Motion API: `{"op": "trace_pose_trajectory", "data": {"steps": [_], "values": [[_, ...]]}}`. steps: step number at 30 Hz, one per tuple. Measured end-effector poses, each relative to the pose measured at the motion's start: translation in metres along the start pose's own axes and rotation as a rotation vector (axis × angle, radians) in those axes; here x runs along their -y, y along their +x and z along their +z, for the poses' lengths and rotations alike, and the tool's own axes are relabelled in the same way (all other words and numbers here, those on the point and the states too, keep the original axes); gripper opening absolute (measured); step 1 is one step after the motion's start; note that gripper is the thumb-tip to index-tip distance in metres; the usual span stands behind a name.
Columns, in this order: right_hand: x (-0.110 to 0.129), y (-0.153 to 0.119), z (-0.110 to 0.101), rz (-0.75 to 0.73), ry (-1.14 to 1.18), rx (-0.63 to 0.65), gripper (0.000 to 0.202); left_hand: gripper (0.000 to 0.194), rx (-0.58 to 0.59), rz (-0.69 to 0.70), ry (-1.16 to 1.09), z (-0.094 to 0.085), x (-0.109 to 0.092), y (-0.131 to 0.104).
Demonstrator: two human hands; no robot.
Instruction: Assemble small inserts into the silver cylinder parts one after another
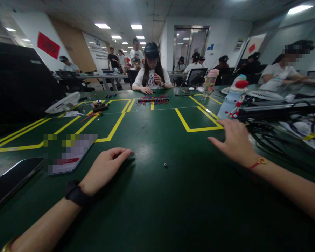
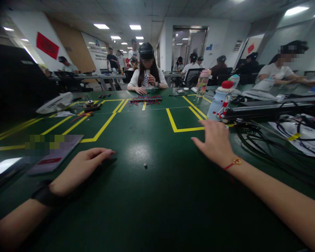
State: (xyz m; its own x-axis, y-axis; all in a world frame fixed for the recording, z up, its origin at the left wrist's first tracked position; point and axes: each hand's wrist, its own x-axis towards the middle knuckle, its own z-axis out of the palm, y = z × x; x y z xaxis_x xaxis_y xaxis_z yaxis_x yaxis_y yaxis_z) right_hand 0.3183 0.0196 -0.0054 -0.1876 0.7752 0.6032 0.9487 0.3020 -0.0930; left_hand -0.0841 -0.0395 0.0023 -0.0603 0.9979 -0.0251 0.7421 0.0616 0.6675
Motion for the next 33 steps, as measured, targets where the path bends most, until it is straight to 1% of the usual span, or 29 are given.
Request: {"op": "trace_pose_trajectory", "data": {"steps": [2, 3, 4, 5, 6, 7, 9, 10, 11, 13, 14, 16, 17, 18, 19, 20, 22, 24, 25, 30, 33], "values": [[0.049, -0.004, 0.003, -0.211, 0.234, 0.26, 0.046, 0.046, 0.012, 0.007, 0.027, 0.0, 0.0, 0.0], [0.073, -0.007, 0.006, -0.271, 0.344, 0.36, 0.044, 0.046, 0.018, 0.007, 0.038, 0.0, 0.0, 0.0], [0.094, -0.01, 0.009, -0.302, 0.428, 0.431, 0.043, 0.047, 0.021, 0.008, 0.047, 0.0, 0.001, 0.0], [0.112, -0.012, 0.013, -0.315, 0.491, 0.471, 0.04, 0.047, 0.022, 0.01, 0.056, 0.0, 0.002, 0.0], [0.127, -0.013, 0.016, -0.318, 0.53, 0.485, 0.036, 0.048, 0.02, 0.013, 0.066, 0.0, 0.002, 0.0], [0.138, -0.014, 0.019, -0.318, 0.553, 0.489, 0.03, 0.048, 0.017, 0.019, 0.075, 0.0, 0.003, 0.0], [0.146, -0.011, 0.02, -0.311, 0.586, 0.491, 0.021, 0.048, 0.008, 0.03, 0.089, 0.0, 0.003, 0.0], [0.143, -0.008, 0.018, -0.295, 0.599, 0.489, 0.02, 0.047, 0.006, 0.032, 0.094, 0.0, 0.004, 0.0], [0.135, -0.004, 0.015, -0.26, 0.603, 0.474, 0.02, 0.047, 0.004, 0.032, 0.098, 0.0, 0.004, 0.0], [0.107, 0.007, 0.005, -0.136, 0.558, 0.393, 0.021, 0.046, 0.001, 0.037, 0.109, 0.001, 0.006, 0.001], [0.086, 0.012, -0.001, -0.062, 0.493, 0.321, 0.023, 0.046, 0.0, 0.045, 0.119, 0.002, 0.006, 0.001], [0.038, 0.022, -0.012, 0.063, 0.277, 0.154, 0.027, 0.045, -0.001, 0.065, 0.145, 0.004, 0.008, 0.003], [0.013, 0.026, -0.016, 0.09, 0.133, 0.063, 0.025, 0.044, 0.0, 0.073, 0.156, 0.005, 0.009, 0.003], [-0.012, 0.029, -0.02, 0.104, -0.016, 0.013, 0.025, 0.044, 0.002, 0.08, 0.164, 0.005, 0.009, 0.004], [-0.034, 0.03, -0.022, 0.144, -0.141, -0.008, 0.025, 0.044, 0.005, 0.086, 0.166, 0.006, 0.009, 0.004], [-0.053, 0.031, -0.023, 0.192, -0.235, 0.003, 0.025, 0.044, 0.008, 0.09, 0.164, 0.006, 0.009, 0.004], [-0.081, 0.031, -0.024, 0.317, -0.297, 0.088, 0.028, 0.043, 0.01, 0.098, 0.155, 0.006, 0.009, 0.003], [-0.093, 0.03, -0.024, 0.408, -0.254, 0.175, 0.029, 0.043, 0.008, 0.103, 0.147, 0.006, 0.008, 0.002], [-0.095, 0.03, -0.024, 0.431, -0.23, 0.189, 0.03, 0.042, 0.009, 0.107, 0.145, 0.005, 0.008, 0.002], [-0.093, 0.029, -0.025, 0.466, -0.199, 0.097, 0.03, 0.042, 0.021, 0.115, 0.139, 0.004, 0.007, 0.0], [-0.095, 0.029, -0.024, 0.479, -0.138, 0.102, 0.027, 0.042, 0.027, 0.11, 0.135, 0.004, 0.005, -0.001]]}}
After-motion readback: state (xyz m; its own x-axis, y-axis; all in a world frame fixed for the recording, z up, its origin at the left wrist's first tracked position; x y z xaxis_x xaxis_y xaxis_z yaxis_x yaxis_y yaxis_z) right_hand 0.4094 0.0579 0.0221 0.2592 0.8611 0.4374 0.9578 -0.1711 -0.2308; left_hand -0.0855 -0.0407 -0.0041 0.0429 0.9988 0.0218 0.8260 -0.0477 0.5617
